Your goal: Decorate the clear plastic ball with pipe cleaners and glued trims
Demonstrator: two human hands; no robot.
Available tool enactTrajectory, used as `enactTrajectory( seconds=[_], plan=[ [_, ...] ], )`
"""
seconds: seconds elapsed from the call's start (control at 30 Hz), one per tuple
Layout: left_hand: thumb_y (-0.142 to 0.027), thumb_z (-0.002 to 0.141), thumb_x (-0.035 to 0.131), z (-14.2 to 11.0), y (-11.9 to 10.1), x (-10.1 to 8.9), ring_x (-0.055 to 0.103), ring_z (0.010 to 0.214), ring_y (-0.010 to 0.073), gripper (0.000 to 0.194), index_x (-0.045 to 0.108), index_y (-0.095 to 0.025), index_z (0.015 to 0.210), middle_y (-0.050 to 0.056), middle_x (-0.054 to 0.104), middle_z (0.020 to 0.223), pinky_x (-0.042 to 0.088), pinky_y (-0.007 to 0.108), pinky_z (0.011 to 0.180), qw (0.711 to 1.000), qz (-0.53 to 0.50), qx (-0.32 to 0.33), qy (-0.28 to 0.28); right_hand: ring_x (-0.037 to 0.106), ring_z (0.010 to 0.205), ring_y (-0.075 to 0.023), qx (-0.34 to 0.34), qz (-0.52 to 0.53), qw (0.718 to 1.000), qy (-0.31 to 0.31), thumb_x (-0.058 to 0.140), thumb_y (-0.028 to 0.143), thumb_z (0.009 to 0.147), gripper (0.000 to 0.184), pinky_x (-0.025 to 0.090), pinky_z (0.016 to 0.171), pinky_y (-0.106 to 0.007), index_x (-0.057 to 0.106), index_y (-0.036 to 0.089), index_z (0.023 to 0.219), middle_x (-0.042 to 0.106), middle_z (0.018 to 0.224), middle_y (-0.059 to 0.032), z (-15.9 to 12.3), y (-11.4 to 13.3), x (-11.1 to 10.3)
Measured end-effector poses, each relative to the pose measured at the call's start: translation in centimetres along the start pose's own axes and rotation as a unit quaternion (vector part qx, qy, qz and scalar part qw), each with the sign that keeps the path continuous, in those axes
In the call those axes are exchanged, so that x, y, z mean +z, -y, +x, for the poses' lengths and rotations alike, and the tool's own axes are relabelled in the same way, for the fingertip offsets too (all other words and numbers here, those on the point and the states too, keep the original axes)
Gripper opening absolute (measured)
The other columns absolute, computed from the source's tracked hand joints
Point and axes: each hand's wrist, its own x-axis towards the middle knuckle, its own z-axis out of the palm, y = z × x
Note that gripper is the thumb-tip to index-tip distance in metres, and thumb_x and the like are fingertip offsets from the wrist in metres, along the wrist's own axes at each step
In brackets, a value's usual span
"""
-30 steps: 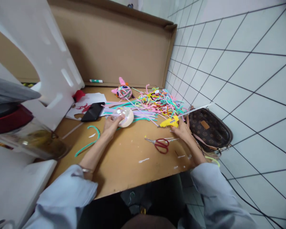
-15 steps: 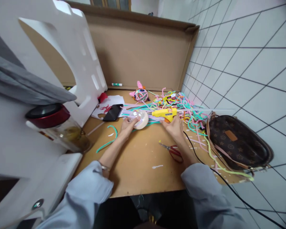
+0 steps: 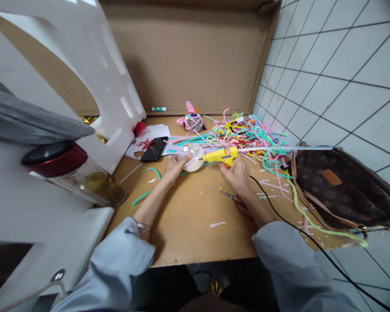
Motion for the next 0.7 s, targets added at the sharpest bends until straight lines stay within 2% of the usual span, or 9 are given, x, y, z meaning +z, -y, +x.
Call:
enactTrajectory(
  seconds=[0.2,0.4,0.7],
  plan=[
    [-0.068,0.049,0.077,-0.09,0.1,-0.12,0.065,0.083,0.0252,0.063,0.064,-0.015,0.079,0.01,0.072,0.086,0.047,0.033,0.077,0.999,-0.025,0.01,0.034,0.066,0.103,-0.0337,0.003,0.011,1.0,0.002,0.058,0.031,0.081,0.047,0.049,0.085,-0.038,0.053,0.009,0.122,0.069,0.112,-0.0196,0.15,0.05,0.34],
    [-0.068,0.046,0.079,0.28,0.53,-0.1,0.066,0.086,0.0267,0.068,0.066,-0.014,0.085,0.012,0.073,0.089,0.048,0.035,0.08,0.999,-0.041,0.0,0.029,0.066,0.102,-0.034,-0.014,0.014,1.0,0.01,0.057,0.03,0.082,0.042,0.049,0.083,-0.038,0.055,0.01,0.118,0.07,0.111,-0.0193,0.1,0.23,0.64],
    [-0.067,0.05,0.078,0.62,0.95,-0.2,0.068,0.093,0.0293,0.067,0.068,-0.014,0.09,0.014,0.074,0.094,0.05,0.038,0.084,0.999,-0.032,0.0,0.03,0.067,0.097,-0.0322,-0.011,-0.003,1.0,0.012,0.056,0.031,0.083,0.043,0.048,0.08,-0.036,0.052,0.009,0.12,0.071,0.107,-0.0192,0.02,0.22,0.83]
  ],
)
